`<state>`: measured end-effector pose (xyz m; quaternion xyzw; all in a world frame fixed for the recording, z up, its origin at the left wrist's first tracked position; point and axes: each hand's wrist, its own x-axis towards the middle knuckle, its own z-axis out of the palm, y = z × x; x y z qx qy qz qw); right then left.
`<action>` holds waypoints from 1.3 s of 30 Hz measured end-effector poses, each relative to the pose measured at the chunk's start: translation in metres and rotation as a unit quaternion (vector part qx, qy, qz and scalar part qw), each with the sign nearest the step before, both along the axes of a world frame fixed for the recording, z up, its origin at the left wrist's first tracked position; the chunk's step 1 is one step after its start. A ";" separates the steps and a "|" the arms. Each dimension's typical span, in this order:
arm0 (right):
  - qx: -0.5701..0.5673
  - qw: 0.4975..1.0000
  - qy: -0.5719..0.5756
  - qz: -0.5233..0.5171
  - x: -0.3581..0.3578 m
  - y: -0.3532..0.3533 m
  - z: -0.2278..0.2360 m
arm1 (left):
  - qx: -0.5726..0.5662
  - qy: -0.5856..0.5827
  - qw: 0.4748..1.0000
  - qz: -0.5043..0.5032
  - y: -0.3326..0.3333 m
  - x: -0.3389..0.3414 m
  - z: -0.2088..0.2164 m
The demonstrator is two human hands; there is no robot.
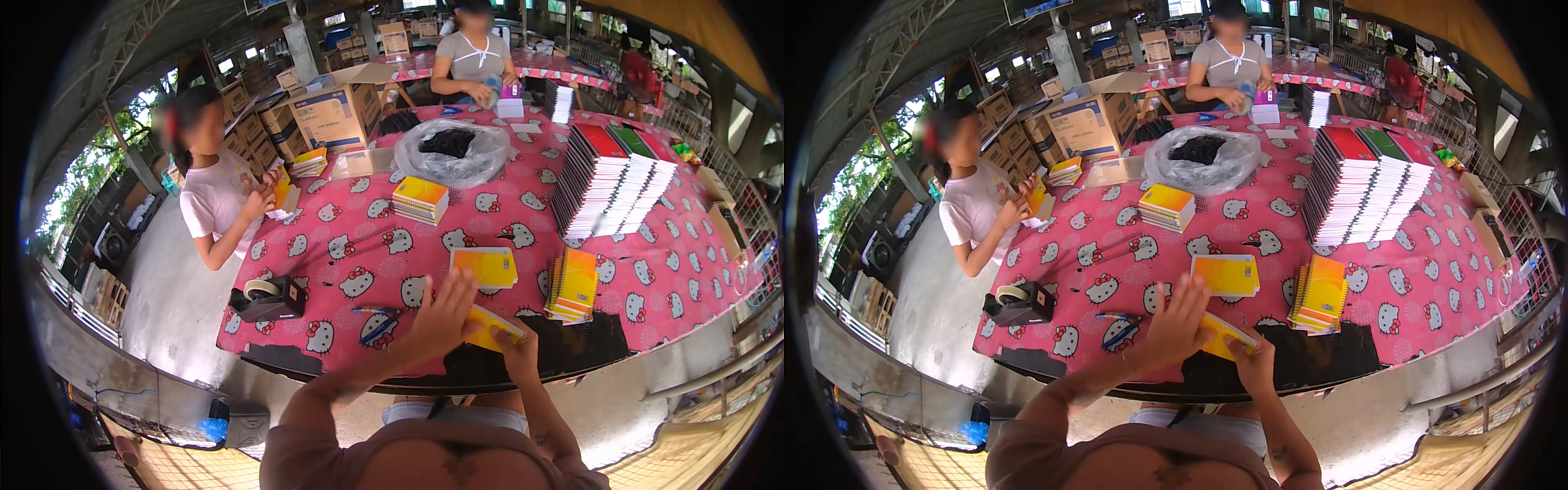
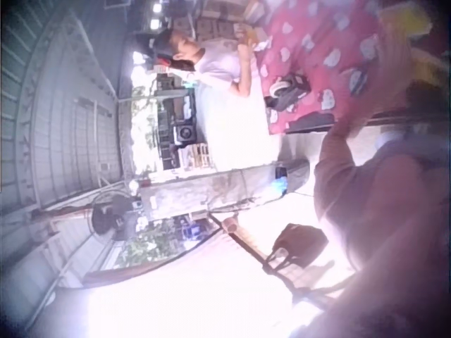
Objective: The person assembles notepads by hand, picking up paper pads and placing a small black object on top of each one before stacking them.
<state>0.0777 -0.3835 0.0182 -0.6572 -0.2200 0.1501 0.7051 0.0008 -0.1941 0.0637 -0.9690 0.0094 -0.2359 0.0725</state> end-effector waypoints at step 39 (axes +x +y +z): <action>-0.032 0.996 -0.065 0.053 0.010 0.008 -0.024 | -0.162 0.215 0.956 -0.114 -0.006 0.015 0.021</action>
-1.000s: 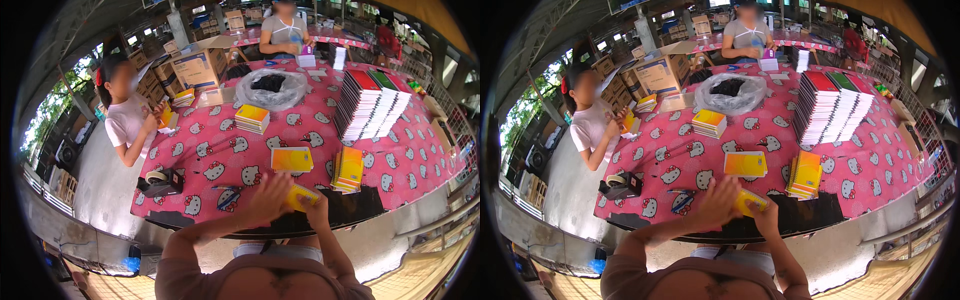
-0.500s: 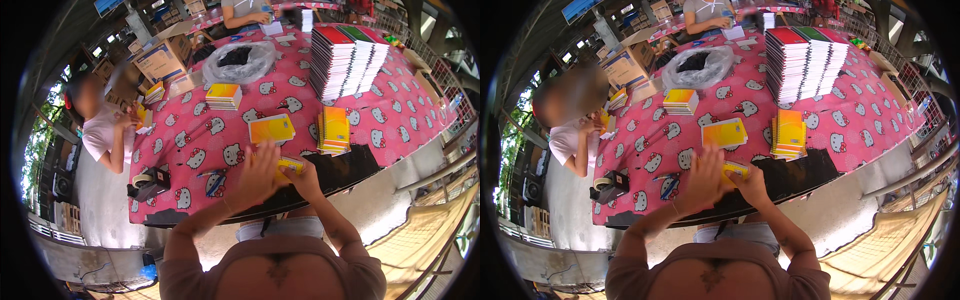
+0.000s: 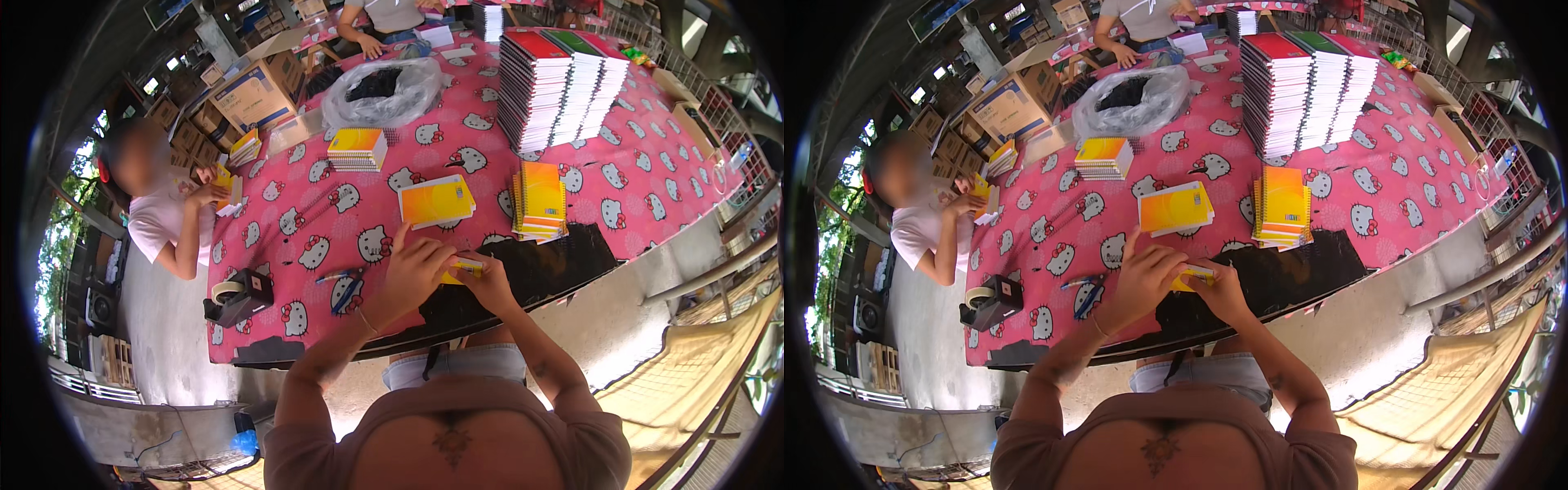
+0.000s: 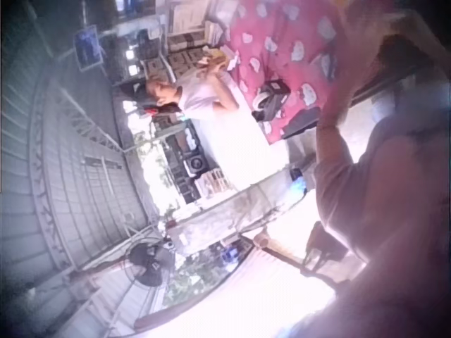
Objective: The person assembles notepads by hand, picking up paper pads and placing a small black object on top of each one before stacking them.
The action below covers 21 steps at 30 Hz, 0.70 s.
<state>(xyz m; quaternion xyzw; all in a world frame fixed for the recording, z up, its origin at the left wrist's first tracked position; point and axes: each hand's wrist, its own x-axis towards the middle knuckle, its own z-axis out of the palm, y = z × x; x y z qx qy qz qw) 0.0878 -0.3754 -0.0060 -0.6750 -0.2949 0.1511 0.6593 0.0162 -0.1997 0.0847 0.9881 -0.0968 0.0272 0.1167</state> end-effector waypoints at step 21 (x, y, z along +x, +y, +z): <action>0.029 0.998 0.013 -0.056 0.005 0.007 -0.012 | 0.017 -0.152 0.988 -0.035 -0.034 -0.024 -0.049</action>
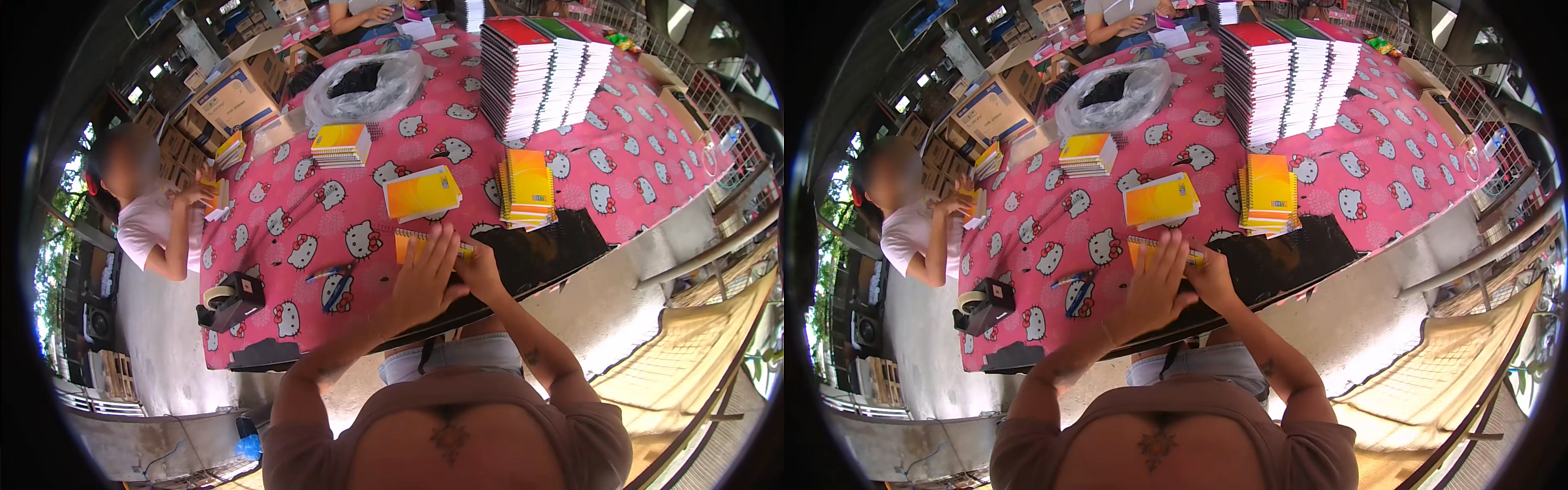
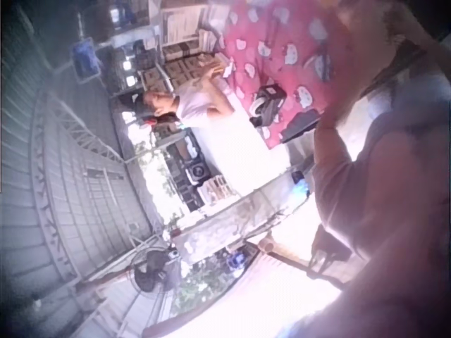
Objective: The person assembles notepads by hand, picking up paper pads and placing a small black object on top of each one before stacking them.
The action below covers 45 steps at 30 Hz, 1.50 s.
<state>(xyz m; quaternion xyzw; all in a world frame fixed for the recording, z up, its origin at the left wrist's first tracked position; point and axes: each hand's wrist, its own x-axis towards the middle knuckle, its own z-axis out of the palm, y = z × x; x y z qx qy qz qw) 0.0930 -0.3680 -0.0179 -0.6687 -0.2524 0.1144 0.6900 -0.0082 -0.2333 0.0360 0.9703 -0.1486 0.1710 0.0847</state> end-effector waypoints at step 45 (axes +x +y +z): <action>0.108 0.990 0.029 -0.090 -0.013 -0.049 0.103 | -0.429 -0.029 0.897 -0.103 -0.022 0.048 0.098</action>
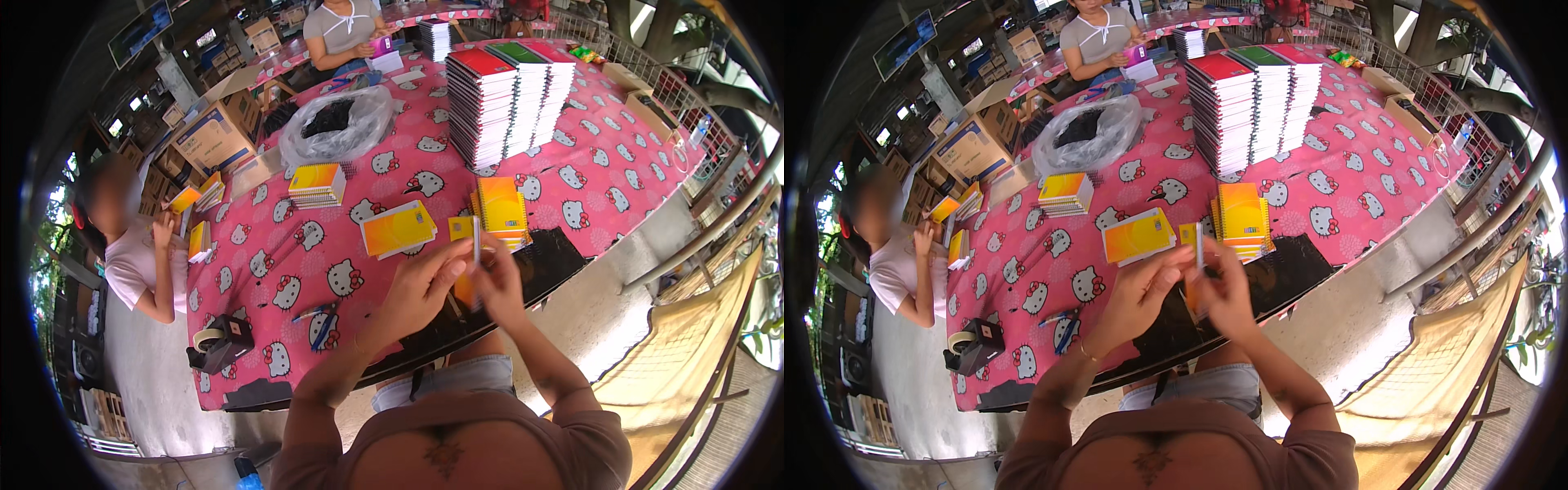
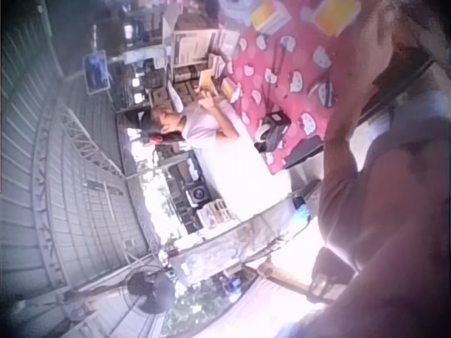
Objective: The person assembles notepads by hand, picking up paper pads and placing a small black object on top of each one before stacking them.
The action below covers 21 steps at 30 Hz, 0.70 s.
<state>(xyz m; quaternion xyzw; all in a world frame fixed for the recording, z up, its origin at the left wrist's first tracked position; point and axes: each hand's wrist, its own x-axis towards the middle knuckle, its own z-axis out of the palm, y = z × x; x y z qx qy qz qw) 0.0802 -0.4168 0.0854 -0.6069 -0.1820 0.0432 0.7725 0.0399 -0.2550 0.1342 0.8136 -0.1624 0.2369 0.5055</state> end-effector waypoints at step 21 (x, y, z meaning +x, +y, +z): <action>-0.175 0.968 -0.123 0.131 0.037 0.016 -0.050 | 0.412 0.001 0.909 0.068 0.060 -0.001 -0.066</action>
